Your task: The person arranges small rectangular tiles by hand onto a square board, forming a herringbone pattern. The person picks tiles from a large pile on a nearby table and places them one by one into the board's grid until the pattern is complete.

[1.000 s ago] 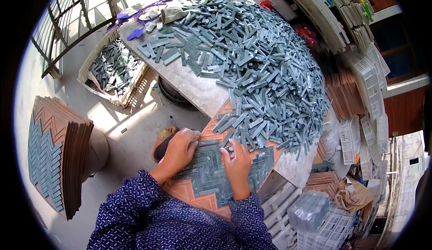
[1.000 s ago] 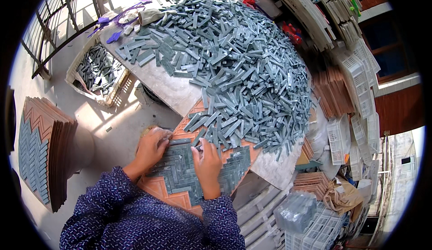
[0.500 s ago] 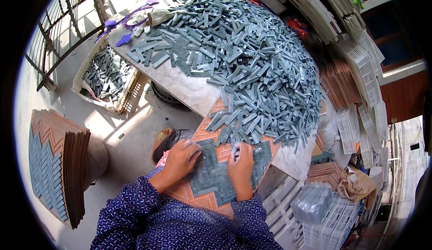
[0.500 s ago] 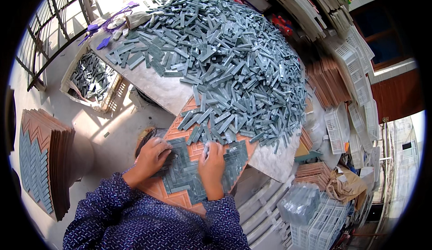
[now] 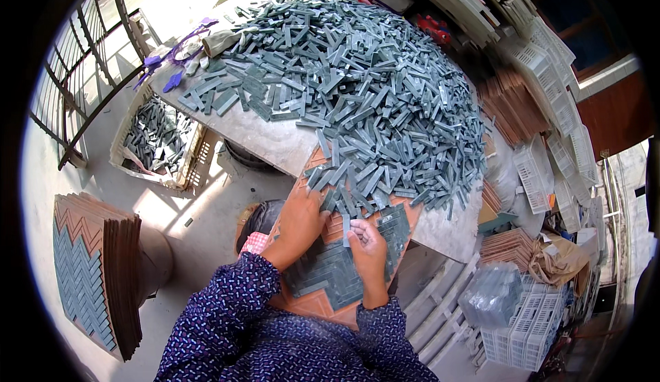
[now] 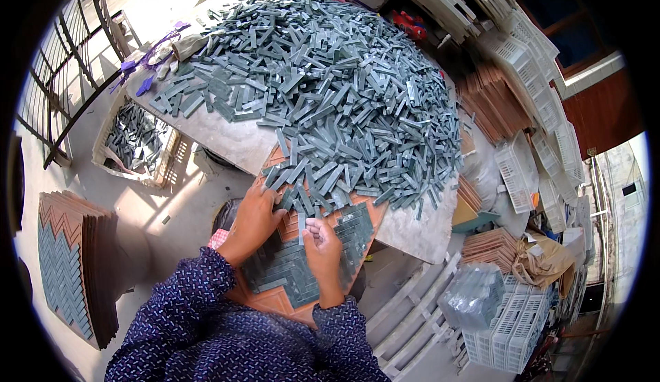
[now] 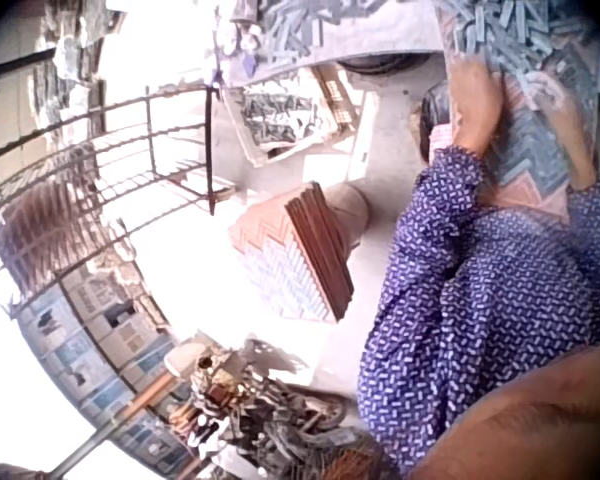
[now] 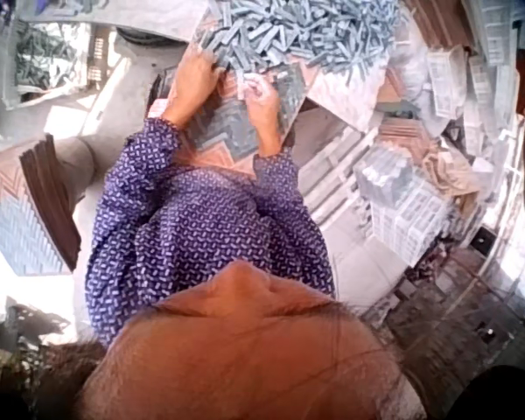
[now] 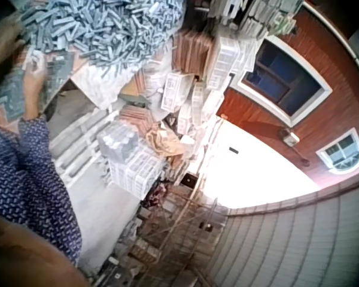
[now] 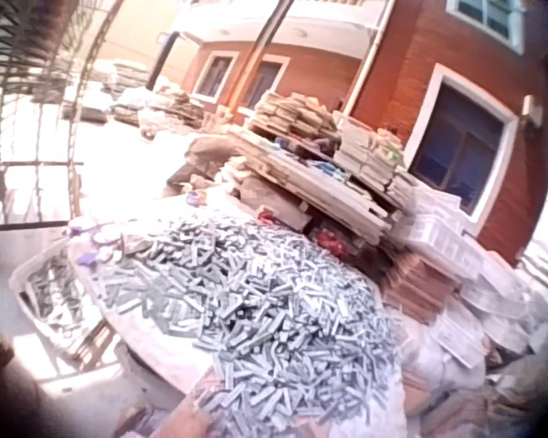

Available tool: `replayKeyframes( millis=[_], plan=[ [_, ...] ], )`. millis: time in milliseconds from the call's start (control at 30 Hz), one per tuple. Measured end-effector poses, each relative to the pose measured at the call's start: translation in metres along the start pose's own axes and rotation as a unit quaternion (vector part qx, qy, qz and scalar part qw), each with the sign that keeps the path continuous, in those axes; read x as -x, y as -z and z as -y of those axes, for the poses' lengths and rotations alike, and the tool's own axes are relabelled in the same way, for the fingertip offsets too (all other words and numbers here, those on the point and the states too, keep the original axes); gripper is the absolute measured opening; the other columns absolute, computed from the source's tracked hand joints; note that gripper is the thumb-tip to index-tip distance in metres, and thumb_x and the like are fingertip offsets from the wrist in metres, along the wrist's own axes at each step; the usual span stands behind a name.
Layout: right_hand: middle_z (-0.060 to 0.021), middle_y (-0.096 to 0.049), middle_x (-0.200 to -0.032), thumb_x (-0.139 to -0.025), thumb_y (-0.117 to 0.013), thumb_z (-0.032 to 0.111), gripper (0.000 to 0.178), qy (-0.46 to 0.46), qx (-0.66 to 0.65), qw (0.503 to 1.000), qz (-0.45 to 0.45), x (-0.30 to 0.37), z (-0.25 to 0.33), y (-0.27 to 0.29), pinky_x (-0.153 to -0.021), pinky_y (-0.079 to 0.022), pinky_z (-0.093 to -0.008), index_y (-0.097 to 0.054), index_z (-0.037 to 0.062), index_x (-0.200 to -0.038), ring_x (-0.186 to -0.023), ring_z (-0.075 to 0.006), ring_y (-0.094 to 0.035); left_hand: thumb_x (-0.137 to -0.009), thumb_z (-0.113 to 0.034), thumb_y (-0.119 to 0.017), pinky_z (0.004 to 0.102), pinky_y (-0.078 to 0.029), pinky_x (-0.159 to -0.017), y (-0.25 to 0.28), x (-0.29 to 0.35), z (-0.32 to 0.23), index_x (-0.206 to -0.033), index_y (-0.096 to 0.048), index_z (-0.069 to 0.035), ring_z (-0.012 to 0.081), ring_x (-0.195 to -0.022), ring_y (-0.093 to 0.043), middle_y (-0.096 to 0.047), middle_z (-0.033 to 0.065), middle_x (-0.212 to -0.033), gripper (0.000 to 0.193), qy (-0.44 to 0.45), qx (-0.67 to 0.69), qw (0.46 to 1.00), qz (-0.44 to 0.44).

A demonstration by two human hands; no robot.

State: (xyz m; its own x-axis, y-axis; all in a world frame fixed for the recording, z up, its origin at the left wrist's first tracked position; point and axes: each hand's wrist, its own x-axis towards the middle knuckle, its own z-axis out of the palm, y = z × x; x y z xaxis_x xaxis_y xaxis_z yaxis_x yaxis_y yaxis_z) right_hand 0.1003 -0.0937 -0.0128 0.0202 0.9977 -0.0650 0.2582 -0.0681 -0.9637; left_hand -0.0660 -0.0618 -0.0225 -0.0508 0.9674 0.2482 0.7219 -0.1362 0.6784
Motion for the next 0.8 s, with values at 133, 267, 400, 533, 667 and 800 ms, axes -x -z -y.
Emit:
replayKeyframes(
  millis=[133, 267, 400, 533, 667, 800],
  plan=[
    [-0.0107, -0.065, -0.089, -0.078, -0.067, 0.001, 0.025, 0.189, 0.286, 0.939, -0.026, 0.001, 0.005, -0.016, -0.072, -0.049, -0.0317, -0.061, 0.0014, -0.102, -0.08, -0.0205, -0.062, -0.07, -0.009, -0.071, 0.0435, -0.046, -0.07, 0.006, -0.002, 0.005, -0.083, -0.055, -0.003, 0.0355, -0.084, -0.056, -0.058, 0.0158, -0.084, 0.022, 0.02, 0.01, 0.999, -0.04],
    [-0.0108, -0.061, -0.087, -0.077, -0.068, 0.009, 0.024, 0.282, 0.346, 0.895, -0.018, 0.001, 0.007, -0.032, -0.071, -0.046, -0.0418, -0.06, 0.0044, -0.099, -0.081, -0.032, -0.058, -0.073, -0.007, -0.069, 0.0399, -0.046, -0.066, 0.025, -0.007, 0.015, -0.083, -0.055, -0.001, 0.0306, -0.074, -0.058, -0.057, 0.0147, -0.077, 0.018, 0.009, 0.041, 0.996, -0.082],
    [-0.0115, -0.061, -0.088, -0.077, -0.069, 0.01, 0.024, 0.231, 0.333, 0.914, 0.001, 0.003, 0.005, -0.032, -0.072, -0.045, -0.042, -0.06, 0.0043, -0.098, -0.081, -0.0322, -0.058, -0.077, -0.006, -0.068, 0.0301, -0.043, -0.058, 0.041, 0.01, 0.037, -0.086, -0.057, 0.001, 0.0153, -0.063, -0.053, -0.053, 0.0088, -0.072, 0.016, 0.11, 0.143, 0.982, -0.058],
    [-0.0121, -0.061, -0.088, -0.078, -0.068, 0.009, 0.021, 0.154, 0.309, 0.938, 0.023, 0.001, 0.005, -0.034, -0.07, -0.046, -0.0419, -0.059, 0.0048, -0.097, -0.082, -0.0327, -0.059, -0.075, -0.009, -0.068, 0.0359, -0.046, -0.063, 0.049, 0.029, 0.04, -0.084, -0.059, 0.001, 0.0269, -0.069, -0.058, -0.058, 0.0139, -0.077, 0.016, 0.179, 0.158, 0.971, -0.023],
    [-0.0133, -0.061, -0.089, -0.08, -0.066, 0.007, 0.019, 0.181, 0.309, 0.933, 0.04, 0.0, 0.01, -0.036, -0.068, -0.046, -0.0423, -0.059, 0.0046, -0.097, -0.082, -0.0341, -0.059, -0.075, -0.009, -0.069, 0.0382, -0.046, -0.068, 0.049, 0.034, 0.033, -0.087, -0.059, 0.0, 0.0303, -0.076, -0.058, -0.059, 0.0145, -0.081, 0.018, 0.138, 0.114, 0.984, -0.005],
    [-0.0148, -0.06, -0.091, -0.08, -0.066, 0.007, 0.02, 0.197, 0.324, 0.925, 0.025, 0.002, 0.012, -0.04, -0.069, -0.047, -0.0425, -0.058, 0.0039, -0.098, -0.083, -0.0353, -0.059, -0.075, -0.008, -0.069, 0.0412, -0.046, -0.075, 0.041, 0.035, 0.04, -0.09, -0.06, -0.001, 0.0337, -0.086, -0.057, -0.06, 0.0145, -0.087, 0.018, 0.044, 0.069, 0.996, -0.021]
  ],
)
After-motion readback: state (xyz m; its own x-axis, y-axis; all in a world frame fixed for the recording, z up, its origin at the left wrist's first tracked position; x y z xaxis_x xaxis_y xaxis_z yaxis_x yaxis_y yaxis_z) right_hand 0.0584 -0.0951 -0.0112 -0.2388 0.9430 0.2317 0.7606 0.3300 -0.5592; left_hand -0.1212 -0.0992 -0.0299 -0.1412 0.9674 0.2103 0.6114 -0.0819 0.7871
